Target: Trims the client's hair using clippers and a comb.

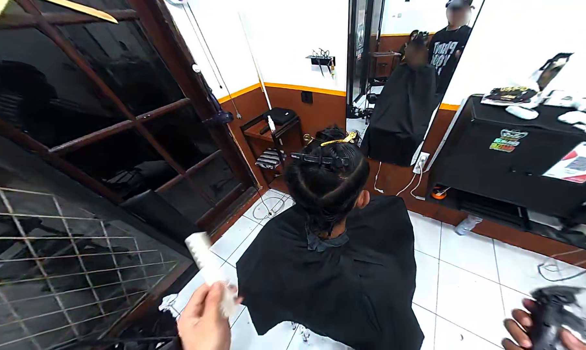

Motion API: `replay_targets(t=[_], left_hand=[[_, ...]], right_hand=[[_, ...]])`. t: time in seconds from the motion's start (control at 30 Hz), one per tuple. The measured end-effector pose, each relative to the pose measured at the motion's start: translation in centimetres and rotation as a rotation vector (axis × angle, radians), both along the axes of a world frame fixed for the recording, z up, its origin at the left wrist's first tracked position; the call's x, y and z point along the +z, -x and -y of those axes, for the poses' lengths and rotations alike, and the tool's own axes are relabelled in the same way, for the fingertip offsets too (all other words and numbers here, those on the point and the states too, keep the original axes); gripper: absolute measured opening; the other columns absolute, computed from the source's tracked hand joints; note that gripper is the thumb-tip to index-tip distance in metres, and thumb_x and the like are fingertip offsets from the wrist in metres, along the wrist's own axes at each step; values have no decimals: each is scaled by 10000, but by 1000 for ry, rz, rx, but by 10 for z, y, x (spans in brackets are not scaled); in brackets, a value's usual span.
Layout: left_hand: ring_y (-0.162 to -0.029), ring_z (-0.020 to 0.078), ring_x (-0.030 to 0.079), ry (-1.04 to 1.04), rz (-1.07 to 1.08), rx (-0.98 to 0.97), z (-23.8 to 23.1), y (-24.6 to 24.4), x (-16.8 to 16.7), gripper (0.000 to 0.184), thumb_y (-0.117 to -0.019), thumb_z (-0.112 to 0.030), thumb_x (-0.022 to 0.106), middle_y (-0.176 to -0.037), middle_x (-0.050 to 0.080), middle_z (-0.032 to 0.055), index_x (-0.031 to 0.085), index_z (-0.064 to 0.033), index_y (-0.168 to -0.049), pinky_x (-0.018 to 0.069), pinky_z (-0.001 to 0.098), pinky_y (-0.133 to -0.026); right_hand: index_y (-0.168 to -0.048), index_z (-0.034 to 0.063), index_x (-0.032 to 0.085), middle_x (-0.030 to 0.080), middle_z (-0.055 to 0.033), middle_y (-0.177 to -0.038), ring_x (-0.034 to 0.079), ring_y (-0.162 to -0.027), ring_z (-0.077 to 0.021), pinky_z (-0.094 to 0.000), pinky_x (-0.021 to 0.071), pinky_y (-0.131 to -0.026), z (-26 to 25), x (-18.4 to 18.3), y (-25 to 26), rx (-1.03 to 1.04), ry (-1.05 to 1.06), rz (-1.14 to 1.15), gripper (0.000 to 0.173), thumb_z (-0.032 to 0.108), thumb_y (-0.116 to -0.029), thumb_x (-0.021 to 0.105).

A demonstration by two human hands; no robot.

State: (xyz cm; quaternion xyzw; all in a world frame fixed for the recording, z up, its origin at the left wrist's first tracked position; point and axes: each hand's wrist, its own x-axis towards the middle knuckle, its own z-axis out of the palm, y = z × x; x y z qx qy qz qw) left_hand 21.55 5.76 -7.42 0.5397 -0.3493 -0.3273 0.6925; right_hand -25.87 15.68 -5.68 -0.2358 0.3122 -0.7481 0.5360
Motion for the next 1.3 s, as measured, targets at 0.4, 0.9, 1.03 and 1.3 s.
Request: replay_targets(t=[0.4, 0.9, 1.03, 1.3], left_hand=[[-951, 328, 720, 196, 1562, -255, 75, 69, 48, 296, -997, -237, 567, -1020, 748, 162, 786, -42, -1038, 580, 507, -817], [-700, 178, 689, 596, 1499, 54, 109, 110, -2, 178, -902, -100, 706, -745, 677, 174, 737, 51, -813, 571, 218, -709], [-722, 155, 676, 692, 1439, 139, 113, 104, 4, 221, -924, -96, 706, -756, 634, 189, 679, 85, -800, 569, 203, -714], [-796, 80, 676, 691, 1290, 167, 104, 99, 22, 213, -948, -88, 688, -825, 648, 153, 678, 110, -869, 564, 175, -735]], right_hand=[[-1192, 166, 584, 715, 71, -868, 706, -663, -97, -272, 627, -579, 115, -16, -54, 346, 26, -365, 392, 336, -883, 754], [-1157, 184, 611, 641, 115, -848, 624, -770, 66, -143, 520, -661, 160, -16, -86, 311, -3, -871, 354, 455, -930, 640], [-1178, 185, 602, 644, 105, -854, 630, -776, 43, -187, 535, -668, 164, -13, -95, 324, -31, -987, 400, 498, -931, 635], [-1145, 72, 599, 622, -28, -821, 653, -772, -177, -379, 536, -677, 188, 18, -119, 452, -112, -1417, 457, 478, -952, 682]])
